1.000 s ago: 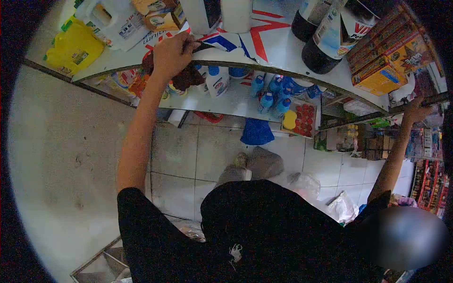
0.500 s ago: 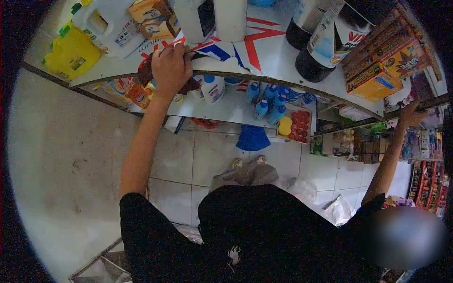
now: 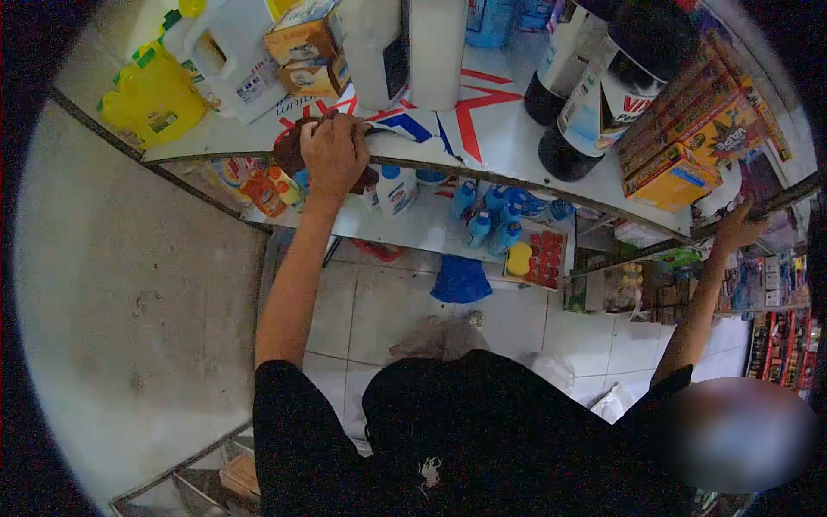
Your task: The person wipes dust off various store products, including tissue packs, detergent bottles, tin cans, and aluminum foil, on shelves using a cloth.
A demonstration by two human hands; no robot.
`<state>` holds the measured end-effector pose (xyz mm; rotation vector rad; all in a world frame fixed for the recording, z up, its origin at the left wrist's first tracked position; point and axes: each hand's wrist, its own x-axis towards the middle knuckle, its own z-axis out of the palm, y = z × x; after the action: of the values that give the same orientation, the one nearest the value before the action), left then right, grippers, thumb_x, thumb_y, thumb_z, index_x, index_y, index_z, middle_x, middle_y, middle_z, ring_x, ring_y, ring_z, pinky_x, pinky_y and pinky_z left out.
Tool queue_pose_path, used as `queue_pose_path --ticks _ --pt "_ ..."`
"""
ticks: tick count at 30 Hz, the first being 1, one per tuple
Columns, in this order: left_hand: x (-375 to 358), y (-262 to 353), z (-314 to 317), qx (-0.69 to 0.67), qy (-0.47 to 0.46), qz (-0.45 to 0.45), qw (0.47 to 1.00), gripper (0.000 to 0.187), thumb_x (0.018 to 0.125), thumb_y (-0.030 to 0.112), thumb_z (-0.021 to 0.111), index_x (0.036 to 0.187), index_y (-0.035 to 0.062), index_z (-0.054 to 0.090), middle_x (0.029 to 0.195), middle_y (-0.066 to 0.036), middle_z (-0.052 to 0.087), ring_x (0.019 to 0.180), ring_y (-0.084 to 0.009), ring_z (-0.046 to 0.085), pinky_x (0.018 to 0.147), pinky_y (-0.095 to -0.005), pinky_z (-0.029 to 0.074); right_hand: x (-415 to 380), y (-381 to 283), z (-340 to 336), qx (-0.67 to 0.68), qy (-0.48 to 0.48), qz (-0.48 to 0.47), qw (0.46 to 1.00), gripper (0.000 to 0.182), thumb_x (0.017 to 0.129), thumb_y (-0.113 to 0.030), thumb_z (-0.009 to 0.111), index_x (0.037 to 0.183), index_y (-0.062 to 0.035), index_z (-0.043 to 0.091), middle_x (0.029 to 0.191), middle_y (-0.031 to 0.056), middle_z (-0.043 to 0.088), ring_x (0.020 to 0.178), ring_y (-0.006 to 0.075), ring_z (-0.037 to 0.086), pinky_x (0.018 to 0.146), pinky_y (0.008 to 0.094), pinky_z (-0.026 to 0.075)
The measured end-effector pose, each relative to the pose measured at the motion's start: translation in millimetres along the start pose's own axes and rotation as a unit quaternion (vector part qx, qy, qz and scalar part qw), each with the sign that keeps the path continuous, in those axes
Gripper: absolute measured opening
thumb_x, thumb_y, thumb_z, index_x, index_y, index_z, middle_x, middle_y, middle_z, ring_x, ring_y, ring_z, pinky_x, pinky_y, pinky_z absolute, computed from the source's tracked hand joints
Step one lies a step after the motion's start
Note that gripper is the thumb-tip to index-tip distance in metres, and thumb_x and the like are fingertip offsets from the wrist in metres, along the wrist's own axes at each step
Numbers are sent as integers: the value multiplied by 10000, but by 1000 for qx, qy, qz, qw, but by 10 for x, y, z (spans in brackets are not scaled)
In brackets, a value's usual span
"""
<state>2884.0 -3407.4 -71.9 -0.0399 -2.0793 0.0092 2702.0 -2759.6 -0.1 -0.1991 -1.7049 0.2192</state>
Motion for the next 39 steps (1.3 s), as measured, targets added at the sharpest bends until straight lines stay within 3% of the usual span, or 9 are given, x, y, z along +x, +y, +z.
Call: queue_pose_path --ticks 10,13,15,17,22,27,32,36,39 --pt "-122 69 61 -15 59 -63 996 52 738 104 538 785 83 544 709 -41 560 676 -214 534 717 -368 346 8 -652 -414 90 -96 140 981 727 750 -526 498 1130 81 371 987 258 499 888 381 508 717 454 411" --pt "-156 100 132 -24 96 -90 991 40 740 109 541 774 89 547 715 -35 560 692 -202 531 725 -366 336 -29 -444 -262 -48 -52 125 990 744 748 -532 492 1184 44 315 1023 241 480 871 380 509 716 447 414" --pt "-177 143 173 -6 115 -110 987 36 741 111 544 771 92 549 720 -29 563 693 -196 531 724 -362 329 -76 299 55 -105 -50 -20 993 757 744 -536 488 1206 27 282 1034 255 466 864 385 509 717 451 414" --pt "-182 176 188 8 122 -136 983 35 742 116 547 770 94 552 724 -24 567 694 -193 533 725 -360 322 -36 -87 -116 -18 -57 82 995 746 742 -529 495 1192 36 310 1032 262 464 871 387 508 718 454 414" --pt "-192 229 203 20 136 -162 977 43 750 131 545 764 92 557 736 -17 577 709 -185 538 736 -360 308 -29 -81 -140 2 -53 68 996 707 739 -521 504 1125 60 390 985 263 488 869 391 510 720 458 412" --pt "-187 158 92 -13 58 -144 988 66 732 131 553 791 109 573 775 -16 585 749 -177 539 738 -359 307 4 319 50 -102 -19 -83 991 716 732 -538 507 1100 69 416 961 258 512 883 374 522 714 446 420" --pt "-204 157 -167 -19 -27 -83 996 151 704 143 594 854 131 594 842 -5 593 822 -162 534 746 -364 319 0 -264 -241 6 -79 94 992 728 725 -567 497 1083 63 429 956 239 521 860 378 531 690 439 428" --pt "-303 159 -395 -22 -62 -41 997 215 672 115 634 884 127 603 893 12 594 860 -156 530 722 -334 343 -41 -49 -86 -52 21 -32 998 710 740 -516 523 1085 95 413 817 237 542 750 364 539 644 435 417" --pt "-399 145 -611 -56 -77 -97 991 230 673 76 639 899 99 603 914 -9 594 834 -173 542 697 -304 376 -47 -142 -197 44 -58 78 994 701 738 -499 542 1077 101 413 808 240 547 735 360 537 650 425 417"
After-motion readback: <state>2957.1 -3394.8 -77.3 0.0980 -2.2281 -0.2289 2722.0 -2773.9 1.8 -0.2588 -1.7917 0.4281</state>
